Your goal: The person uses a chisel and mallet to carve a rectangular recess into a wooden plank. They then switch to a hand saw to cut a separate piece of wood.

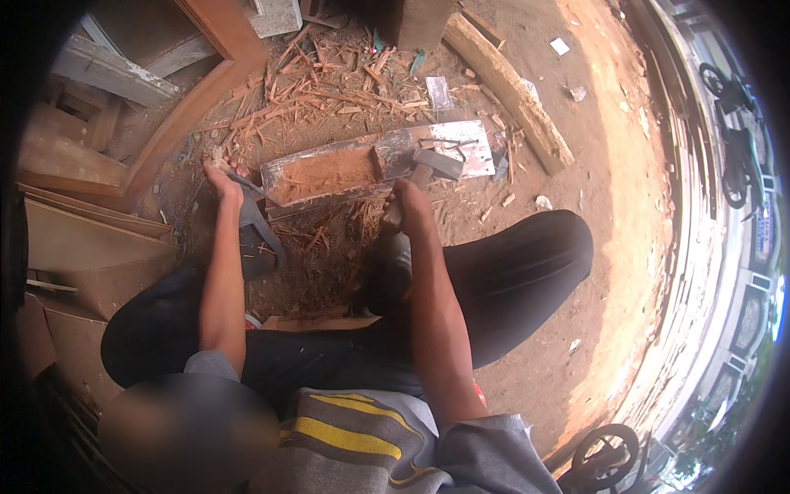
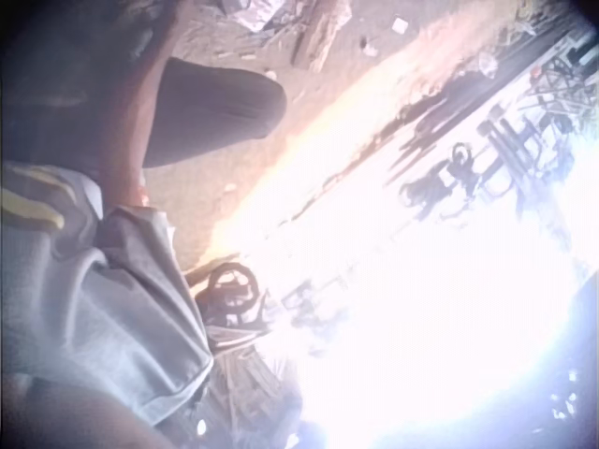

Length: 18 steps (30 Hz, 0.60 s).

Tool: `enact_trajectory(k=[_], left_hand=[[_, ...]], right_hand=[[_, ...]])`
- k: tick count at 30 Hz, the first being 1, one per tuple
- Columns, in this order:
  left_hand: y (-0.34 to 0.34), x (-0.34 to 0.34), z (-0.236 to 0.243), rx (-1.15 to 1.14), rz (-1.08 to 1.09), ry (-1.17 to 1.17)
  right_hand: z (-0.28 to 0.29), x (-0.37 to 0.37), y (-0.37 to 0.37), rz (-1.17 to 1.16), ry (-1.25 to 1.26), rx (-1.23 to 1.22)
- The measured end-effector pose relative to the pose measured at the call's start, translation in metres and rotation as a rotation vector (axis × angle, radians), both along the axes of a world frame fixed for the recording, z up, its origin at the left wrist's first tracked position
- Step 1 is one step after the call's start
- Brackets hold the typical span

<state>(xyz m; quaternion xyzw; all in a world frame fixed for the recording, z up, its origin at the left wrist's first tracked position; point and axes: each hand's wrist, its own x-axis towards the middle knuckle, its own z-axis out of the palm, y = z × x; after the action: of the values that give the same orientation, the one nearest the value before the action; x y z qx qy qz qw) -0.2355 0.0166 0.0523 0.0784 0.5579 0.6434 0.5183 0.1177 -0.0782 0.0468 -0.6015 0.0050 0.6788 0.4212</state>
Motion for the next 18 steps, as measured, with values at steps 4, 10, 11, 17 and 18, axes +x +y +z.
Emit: enact_trajectory(k=[4,10,11,17,18], left_hand=[[0.009,0.020,0.040,-0.085,-0.097,0.204],[0.034,0.037,0.055,0.021,-0.027,0.219],[0.034,0.039,0.050,0.017,-0.101,0.299],[0.038,0.047,0.011,-0.019,-0.182,0.394],[0.038,0.052,0.011,-0.003,-0.159,0.388]], right_hand=[[-0.001,-0.001,-0.002,-0.022,0.023,0.033],[0.000,-0.004,-0.001,-0.038,0.067,0.025],[0.000,-0.003,-0.001,-0.038,0.058,0.023],[0.006,-0.004,0.001,-0.010,0.067,-0.004],[0.006,-0.004,0.001,-0.009,0.071,-0.006]])
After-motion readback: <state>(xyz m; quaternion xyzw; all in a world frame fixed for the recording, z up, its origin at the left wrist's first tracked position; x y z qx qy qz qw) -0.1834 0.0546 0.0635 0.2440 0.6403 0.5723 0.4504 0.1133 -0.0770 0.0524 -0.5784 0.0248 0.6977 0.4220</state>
